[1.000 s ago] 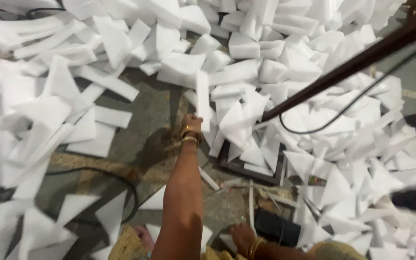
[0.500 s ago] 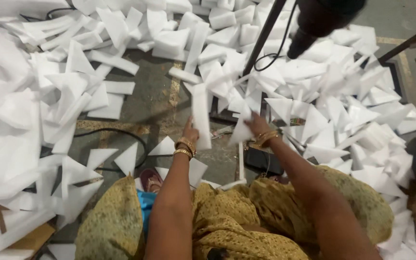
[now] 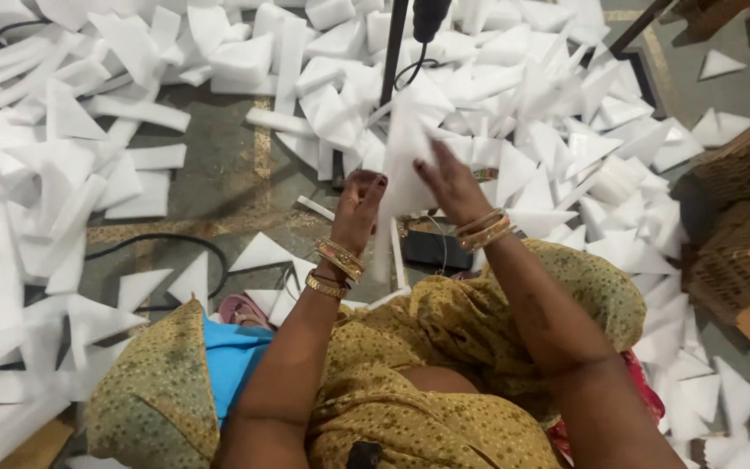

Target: The person sits on the floor surrounded by white foam pieces and uses a vertical cutting machine to slice rectangular foam blocks into smaller triangular shapes. The person repeatedly picks up foam blocks, positions them under the cutting blade, and pushes them through to create the cut, then discards the pieces onto the floor.

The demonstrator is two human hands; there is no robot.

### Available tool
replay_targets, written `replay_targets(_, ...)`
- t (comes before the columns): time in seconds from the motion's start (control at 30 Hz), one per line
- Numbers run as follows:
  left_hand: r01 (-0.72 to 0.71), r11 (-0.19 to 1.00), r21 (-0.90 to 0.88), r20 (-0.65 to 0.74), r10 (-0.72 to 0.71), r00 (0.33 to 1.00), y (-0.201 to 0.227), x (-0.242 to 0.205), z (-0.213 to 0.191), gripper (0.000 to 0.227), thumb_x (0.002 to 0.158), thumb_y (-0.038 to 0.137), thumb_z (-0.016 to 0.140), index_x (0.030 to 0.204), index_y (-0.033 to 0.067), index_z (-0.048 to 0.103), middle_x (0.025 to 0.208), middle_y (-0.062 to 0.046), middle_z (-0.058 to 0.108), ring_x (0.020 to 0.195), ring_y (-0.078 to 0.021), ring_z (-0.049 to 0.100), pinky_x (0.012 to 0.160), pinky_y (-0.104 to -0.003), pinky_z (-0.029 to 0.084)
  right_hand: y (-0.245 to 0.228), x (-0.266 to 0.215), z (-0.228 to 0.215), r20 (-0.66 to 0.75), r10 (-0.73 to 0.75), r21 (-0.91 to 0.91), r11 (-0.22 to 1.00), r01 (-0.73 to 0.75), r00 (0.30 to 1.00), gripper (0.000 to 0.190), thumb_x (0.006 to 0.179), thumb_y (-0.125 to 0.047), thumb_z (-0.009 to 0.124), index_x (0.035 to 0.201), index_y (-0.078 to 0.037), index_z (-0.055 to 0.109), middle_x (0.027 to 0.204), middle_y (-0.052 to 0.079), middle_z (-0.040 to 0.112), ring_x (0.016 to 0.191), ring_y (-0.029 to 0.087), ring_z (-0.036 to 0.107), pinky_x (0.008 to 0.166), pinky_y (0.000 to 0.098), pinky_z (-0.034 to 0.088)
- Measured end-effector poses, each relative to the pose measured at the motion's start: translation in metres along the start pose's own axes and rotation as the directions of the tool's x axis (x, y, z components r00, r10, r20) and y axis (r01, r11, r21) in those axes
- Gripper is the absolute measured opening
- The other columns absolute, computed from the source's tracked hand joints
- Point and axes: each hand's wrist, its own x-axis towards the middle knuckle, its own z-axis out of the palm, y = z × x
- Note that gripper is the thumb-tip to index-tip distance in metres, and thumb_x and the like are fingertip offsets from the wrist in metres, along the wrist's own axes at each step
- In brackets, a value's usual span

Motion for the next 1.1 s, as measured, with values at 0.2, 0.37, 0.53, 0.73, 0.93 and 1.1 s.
replay_targets(0.2, -0.269, 0.958, -0.103, -0.250, 0.237, 0.939, -0.033, 0.017, 0.005, 0.040, 0.100, 0.033, 0.078, 0.103, 0.0037, 0.050, 0.083, -0.004, 0.049, 0.069, -0.0122, 0.045, 0.057, -0.026, 0.040, -0.029, -0.020, 0.016, 0.251, 0.125, 0.353, 0.911, -0.211, 0.960, 0.067, 0.103, -0.042, 0.048, 0.160, -0.010, 0.036, 0.131, 0.022, 0.068, 0.109, 0.033, 0.067, 0.092, 0.0407, 0.058)
replay_targets(0.37, -0.422, 0.891, -0.166, -0.232, 0.380, 0.895, -0.029, 0.019, 0.006, 0.031, 0.105, 0.029, 0.067, 0.119, 0.0068, 0.050, 0.095, -0.002, 0.058, 0.082, -0.0098, 0.059, 0.067, -0.025, 0.051, -0.050, -0.016, 0.012, 0.393, 0.066, 0.551, 0.781, -0.293, 0.917, 0.060, 0.091, -0.015, 0.064, 0.147, -0.008, 0.044, 0.115, 0.015, 0.070, 0.099, 0.024, 0.069, 0.087, 0.0342, 0.063)
replay_targets(0.53, -0.314, 0.903, -0.293, -0.118, 0.292, 0.949, -0.010, 0.015, 0.010, 0.043, 0.105, 0.029, 0.059, 0.141, 0.0110, 0.045, 0.098, -0.009, 0.064, 0.081, -0.0136, 0.063, 0.062, -0.025, 0.053, -0.049, -0.009, 0.010, 0.346, 0.107, 0.661, 0.677, -0.323, 0.932, 0.041, 0.085, -0.001, 0.071, 0.122, -0.004, 0.054, 0.112, 0.010, 0.068, 0.106, 0.021, 0.069, 0.099, 0.0341, 0.060)
replay_targets(0.73, -0.407, 0.911, -0.066, 0.008, 0.408, 0.913, 0.006, 0.016, -0.006, 0.059, 0.107, 0.019, 0.049, 0.163, 0.0171, 0.034, 0.170, -0.014, 0.033, 0.136, -0.0224, 0.047, 0.113, -0.041, 0.042, -0.034, 0.006, -0.023, 0.095, 0.163, 0.595, 0.781, -0.187, 0.982, 0.042, 0.095, -0.008, 0.067, 0.136, -0.003, 0.058, 0.105, -0.003, 0.073, 0.095, 0.008, 0.066, 0.088, 0.0274, 0.057)
replay_targets(0.93, -0.313, 0.949, 0.038, 0.093, 0.309, 0.947, 0.007, 0.010, 0.004, 0.062, 0.106, 0.021, 0.047, 0.165, 0.0214, 0.026, 0.169, -0.009, 0.031, 0.156, -0.0269, 0.032, 0.124, -0.042, 0.033, -0.040, 0.002, -0.028, 0.018, 0.227, 0.204, 0.953, -0.226, 0.974, 0.059, 0.094, -0.009, 0.074, 0.149, -0.022, 0.059, 0.081, 0.009, 0.062, 0.071, 0.010, 0.046, 0.061, 0.0289, 0.044)
replay_targets(1.1, -0.401, 0.909, 0.116, 0.103, 0.390, 0.915, 0.005, 0.013, 0.004, 0.060, 0.108, 0.018, 0.046, 0.165, 0.0226, 0.026, 0.172, -0.013, 0.027, 0.157, -0.0287, 0.029, 0.125, -0.043, 0.033, -0.045, 0.001, -0.026, -0.019, 0.132, 0.211, 0.969, -0.125, 0.991, 0.057, 0.092, -0.009, 0.074, 0.145, -0.024, 0.059, 0.125, 0.005, 0.073, 0.089, 0.010, 0.062, 0.071, 0.0292, 0.056)
